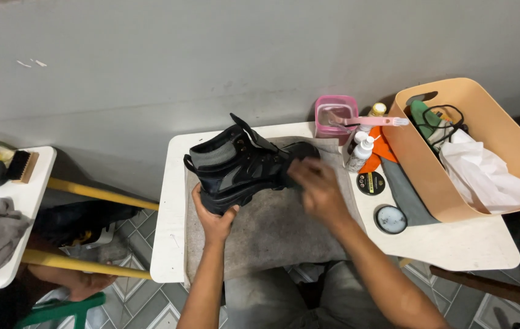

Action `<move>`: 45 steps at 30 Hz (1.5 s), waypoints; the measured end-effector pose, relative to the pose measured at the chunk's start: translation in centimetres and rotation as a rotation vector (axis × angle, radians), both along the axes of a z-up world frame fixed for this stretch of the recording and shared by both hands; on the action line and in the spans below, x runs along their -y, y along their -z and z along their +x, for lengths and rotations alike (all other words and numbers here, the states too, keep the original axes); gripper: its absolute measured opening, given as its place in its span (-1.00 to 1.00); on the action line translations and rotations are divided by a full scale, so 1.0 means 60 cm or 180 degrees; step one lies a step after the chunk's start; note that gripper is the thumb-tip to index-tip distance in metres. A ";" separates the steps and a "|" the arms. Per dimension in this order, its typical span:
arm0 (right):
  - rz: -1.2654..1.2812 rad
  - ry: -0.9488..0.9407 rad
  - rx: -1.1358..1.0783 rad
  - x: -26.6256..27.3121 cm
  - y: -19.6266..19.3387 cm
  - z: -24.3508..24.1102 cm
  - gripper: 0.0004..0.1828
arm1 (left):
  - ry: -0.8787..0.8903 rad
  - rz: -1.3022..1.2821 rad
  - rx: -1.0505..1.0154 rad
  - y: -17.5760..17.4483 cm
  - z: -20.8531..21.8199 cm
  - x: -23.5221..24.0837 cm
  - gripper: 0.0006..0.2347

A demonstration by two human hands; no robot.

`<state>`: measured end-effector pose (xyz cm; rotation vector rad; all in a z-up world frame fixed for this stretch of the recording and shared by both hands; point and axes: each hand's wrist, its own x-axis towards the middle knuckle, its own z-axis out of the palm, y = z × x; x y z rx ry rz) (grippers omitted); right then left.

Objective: The person cleans a black boot using a round sponge, wiping the upper, sides, and sole. They rotate the boot to access different areas and occasionally use a spray bottle to apply liquid before continuing to wipe the surface.

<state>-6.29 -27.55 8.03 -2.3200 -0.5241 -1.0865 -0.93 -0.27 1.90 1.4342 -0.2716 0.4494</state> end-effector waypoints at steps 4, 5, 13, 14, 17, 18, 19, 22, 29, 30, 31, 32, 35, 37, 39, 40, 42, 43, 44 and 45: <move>0.0047 0.0128 -0.0255 0.023 0.014 0.008 -0.41 | 0.0059 -0.0053 -0.0015 -0.011 -0.002 0.002 -0.24; 0.0039 -0.0315 -0.0355 0.020 0.008 -0.001 -0.51 | 0.0063 -0.0057 -0.0017 -0.010 0.001 0.001 -0.24; 0.0676 -0.0735 -0.1243 0.121 -0.080 -0.166 -0.53 | 0.0079 -0.0123 -0.0033 -0.018 -0.004 -0.002 -0.23; 0.0615 -0.0190 -0.1360 0.134 -0.080 -0.196 -0.54 | 0.0186 -0.0072 -0.0048 -0.027 -0.008 -0.003 -0.26; 0.0261 0.0742 -0.1387 0.165 -0.058 -0.260 -0.46 | 0.0276 -0.0052 -0.0097 -0.030 -0.009 -0.004 -0.28; -0.0022 0.1144 -0.1265 0.172 -0.047 -0.279 -0.43 | 0.0284 -0.0082 -0.0102 -0.027 -0.007 -0.004 -0.27; -0.0023 0.1134 -0.1282 0.187 -0.016 -0.283 -0.43 | 0.0274 -0.0079 -0.0118 -0.030 -0.009 -0.004 -0.27; -0.0541 0.1248 -0.1556 0.215 0.048 -0.292 -0.35 | 0.0263 -0.0080 -0.0114 -0.036 -0.011 -0.002 -0.28; -0.0768 0.1373 -0.1461 0.213 0.059 -0.296 -0.33 | 0.0222 -0.0005 -0.0118 -0.033 -0.011 -0.004 -0.28; -0.0793 0.1349 -0.1449 0.216 0.062 -0.297 -0.34 | 0.0206 0.0011 -0.0142 -0.032 -0.013 -0.005 -0.27; -0.0803 0.1346 -0.1447 0.224 0.064 -0.296 -0.34 | 0.0201 0.0001 -0.0143 -0.034 -0.012 -0.004 -0.27; -0.0774 0.1271 -0.1553 0.231 0.066 -0.296 -0.34 | 0.0201 0.0038 -0.0136 -0.036 -0.013 -0.005 -0.27; -0.0778 0.1098 -0.1803 0.244 0.060 -0.298 -0.32 | 0.0229 0.0027 -0.0086 -0.038 -0.017 -0.006 -0.27; -0.0812 0.1010 -0.1936 0.252 0.055 -0.298 -0.31 | 0.0264 -0.0025 -0.0031 -0.042 -0.016 -0.005 -0.26; -0.1225 0.0987 -0.2045 0.257 0.056 -0.299 -0.25 | 0.0196 0.0113 -0.0057 -0.045 -0.018 -0.007 -0.27; -0.1229 0.0985 -0.2047 0.257 0.059 -0.300 -0.25 | 0.0194 0.0110 -0.0059 -0.045 -0.017 -0.007 -0.27; -0.1350 0.1029 -0.1945 0.258 0.065 -0.302 -0.21 | 0.0202 0.0066 -0.0062 -0.044 -0.016 -0.007 -0.26; -0.1349 0.1030 -0.1947 0.253 0.063 -0.303 -0.21 | 0.0203 0.0067 -0.0064 -0.043 -0.018 -0.008 -0.26; -0.1315 0.0989 -0.1737 0.249 0.061 -0.304 -0.24 | 0.0196 0.0075 -0.0117 -0.041 -0.018 -0.008 -0.26; -0.1280 0.0949 -0.1527 0.245 0.059 -0.304 -0.27 | 0.0188 0.0082 -0.0170 -0.039 -0.018 -0.008 -0.25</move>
